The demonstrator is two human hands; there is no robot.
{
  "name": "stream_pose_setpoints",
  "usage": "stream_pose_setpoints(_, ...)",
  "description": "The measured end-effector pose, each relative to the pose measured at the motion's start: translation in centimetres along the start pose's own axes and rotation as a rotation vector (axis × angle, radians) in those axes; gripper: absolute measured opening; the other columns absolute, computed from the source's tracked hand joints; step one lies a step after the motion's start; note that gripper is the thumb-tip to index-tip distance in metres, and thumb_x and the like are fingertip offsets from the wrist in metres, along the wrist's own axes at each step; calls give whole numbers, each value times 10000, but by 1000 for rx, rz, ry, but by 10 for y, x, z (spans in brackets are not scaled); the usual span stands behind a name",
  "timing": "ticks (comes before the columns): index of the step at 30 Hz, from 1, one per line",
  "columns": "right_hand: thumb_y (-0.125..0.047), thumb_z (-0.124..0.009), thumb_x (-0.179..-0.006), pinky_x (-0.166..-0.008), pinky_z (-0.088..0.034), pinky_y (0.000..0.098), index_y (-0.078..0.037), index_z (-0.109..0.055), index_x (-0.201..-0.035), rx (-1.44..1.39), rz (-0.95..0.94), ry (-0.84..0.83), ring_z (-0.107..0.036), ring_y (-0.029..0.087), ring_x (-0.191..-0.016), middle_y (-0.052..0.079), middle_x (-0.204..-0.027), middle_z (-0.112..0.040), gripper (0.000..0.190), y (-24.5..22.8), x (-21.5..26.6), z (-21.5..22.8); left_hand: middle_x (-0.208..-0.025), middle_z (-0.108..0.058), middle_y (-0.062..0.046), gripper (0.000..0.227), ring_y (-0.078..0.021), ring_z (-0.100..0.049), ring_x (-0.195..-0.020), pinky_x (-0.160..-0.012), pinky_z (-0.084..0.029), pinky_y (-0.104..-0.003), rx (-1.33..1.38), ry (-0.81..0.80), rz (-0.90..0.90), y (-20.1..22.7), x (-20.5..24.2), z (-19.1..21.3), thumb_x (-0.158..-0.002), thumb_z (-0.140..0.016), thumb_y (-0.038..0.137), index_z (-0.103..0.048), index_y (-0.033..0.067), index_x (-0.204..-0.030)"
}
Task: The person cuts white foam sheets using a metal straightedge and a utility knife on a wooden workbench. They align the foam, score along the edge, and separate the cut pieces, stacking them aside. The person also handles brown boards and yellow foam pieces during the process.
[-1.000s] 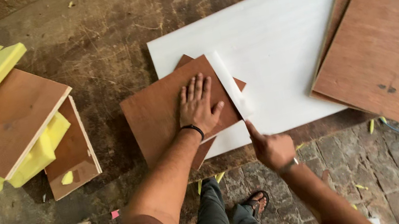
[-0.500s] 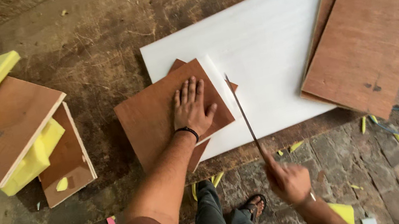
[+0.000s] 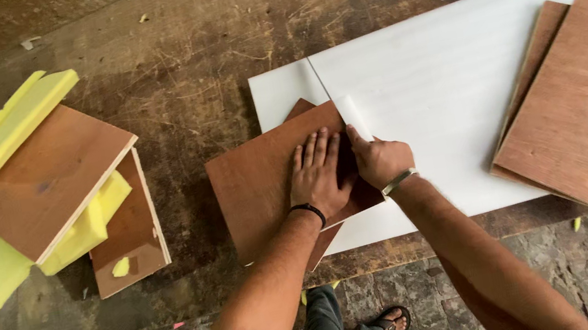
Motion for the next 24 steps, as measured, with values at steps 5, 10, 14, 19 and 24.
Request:
stream_pose_setpoints(5, -285, -397, -1083, -337, -453, 320, -228, -301, -1619, -34, -40, -230, -510, 130, -335, 16, -511, -628, 547, 3, 65, -15, -1705, -105, -124, 877, -284, -115, -1571, -1270, -73, -504, -25, 36, -24, -3, -1, -3, -947, -547, 550, -171, 133, -1621)
stream_pose_setpoints(10, -245, -446, -1043, -268, -362, 248, -189, -319, -1593, -89, -37, -149, -405, 99, -307, -45, -443, -516, 567, 12, 201, -33, -1707, -102, -123, 862, -294, -117, -1566, -1269, -77, -505, -7, 23, -27, -4, -3, -10, -972, -510, 581, -167, 133, -1623)
stream_pose_setpoints(14, -248, -499, -1029, -266, -344, 269, -212, -401, -1610, -179, -123, -99, -405, 93, -294, -37, -406, -514, 590, 13, 271, -50, -1704, -114, -127, 861, -291, -128, -1566, -1268, -81, -502, -25, 43, -35, -4, -2, -8, -968, -503, 586, -171, 133, -1620)
stream_pose_setpoints(19, -222, -491, -1035, -309, -358, 258, -187, -433, -1540, -226, 36, 254, -409, 60, -341, -17, -623, -635, 510, 11, 330, -24, -1710, -122, -126, 858, -289, -129, -1576, -1276, -81, -499, -28, 38, -35, -4, -1, -9, -978, -493, 579, -168, 120, -1626)
stream_pose_setpoints(24, -258, -502, -1014, -263, -372, 253, -198, -441, -1548, -126, -28, 78, -405, 58, -294, -86, -468, -527, 540, 23, 295, -42, -1699, -97, -141, 850, -294, -116, -1553, -1254, -73, -514, -68, 48, -52, 1, -3, -9, -986, -459, 583, -156, 103, -1619)
Point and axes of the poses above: each hand's wrist, its own x-axis away from the middle knuckle, its own z-axis out of the back of the hand, y = z × x, the point moved 5 cm from there along -x, towards the middle knuckle
